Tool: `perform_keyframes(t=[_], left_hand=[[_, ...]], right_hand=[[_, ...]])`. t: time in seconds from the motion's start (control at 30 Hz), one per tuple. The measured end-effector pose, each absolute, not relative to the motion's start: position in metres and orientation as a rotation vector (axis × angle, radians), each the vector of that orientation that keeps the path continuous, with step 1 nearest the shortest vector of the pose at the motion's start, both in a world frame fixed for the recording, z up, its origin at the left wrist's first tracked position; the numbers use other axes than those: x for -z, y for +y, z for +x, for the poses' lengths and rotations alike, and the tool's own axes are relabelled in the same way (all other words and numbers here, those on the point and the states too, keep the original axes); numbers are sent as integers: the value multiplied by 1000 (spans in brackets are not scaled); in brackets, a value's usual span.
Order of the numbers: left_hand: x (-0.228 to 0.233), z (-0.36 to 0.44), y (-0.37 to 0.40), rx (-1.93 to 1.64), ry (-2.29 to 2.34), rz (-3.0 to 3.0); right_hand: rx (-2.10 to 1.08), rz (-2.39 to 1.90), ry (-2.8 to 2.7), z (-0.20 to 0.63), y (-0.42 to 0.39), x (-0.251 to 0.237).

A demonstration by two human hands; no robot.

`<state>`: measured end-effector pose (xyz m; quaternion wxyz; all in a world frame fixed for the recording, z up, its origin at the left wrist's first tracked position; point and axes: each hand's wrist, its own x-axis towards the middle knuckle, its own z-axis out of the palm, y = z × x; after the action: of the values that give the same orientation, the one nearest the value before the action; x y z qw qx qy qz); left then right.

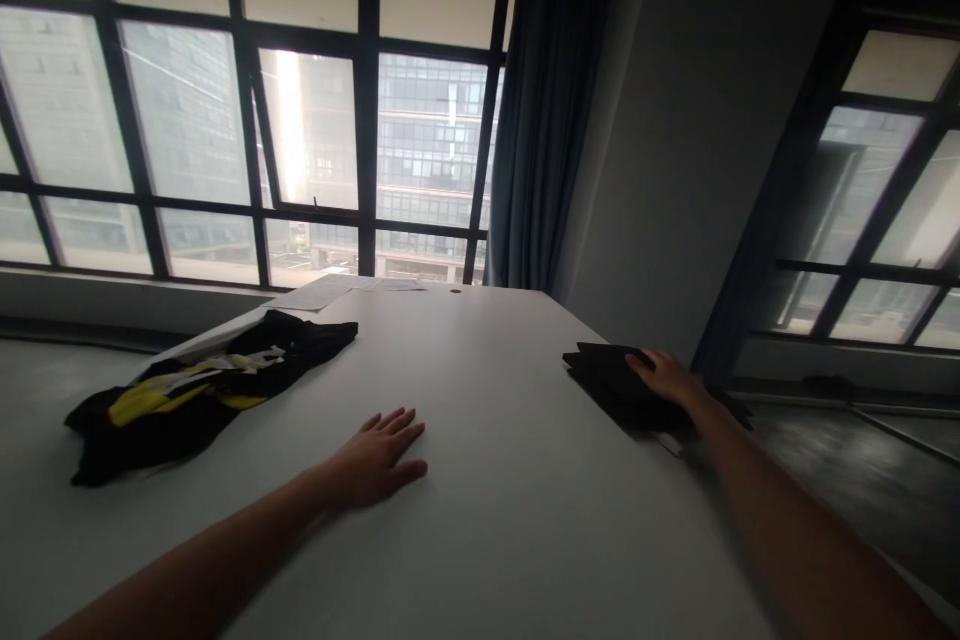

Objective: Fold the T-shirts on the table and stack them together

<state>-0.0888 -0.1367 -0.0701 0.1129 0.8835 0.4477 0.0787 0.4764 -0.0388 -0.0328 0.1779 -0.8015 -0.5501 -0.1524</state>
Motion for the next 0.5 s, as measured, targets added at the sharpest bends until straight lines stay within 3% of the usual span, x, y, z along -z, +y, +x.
perform_keyframes(t=[0.23, 0.4, 0.5], left_hand=[[71, -90, -133, -253, 1268, 2610], [34, -128, -108, -358, 1365, 2529], [11, -165, -96, -491, 1565, 2481]], right_hand=[[188, -2415, -1846, 424, -45, 53], [290, -2232, -1854, 382, -41, 41], [161, -2067, -2054, 328, -44, 46]])
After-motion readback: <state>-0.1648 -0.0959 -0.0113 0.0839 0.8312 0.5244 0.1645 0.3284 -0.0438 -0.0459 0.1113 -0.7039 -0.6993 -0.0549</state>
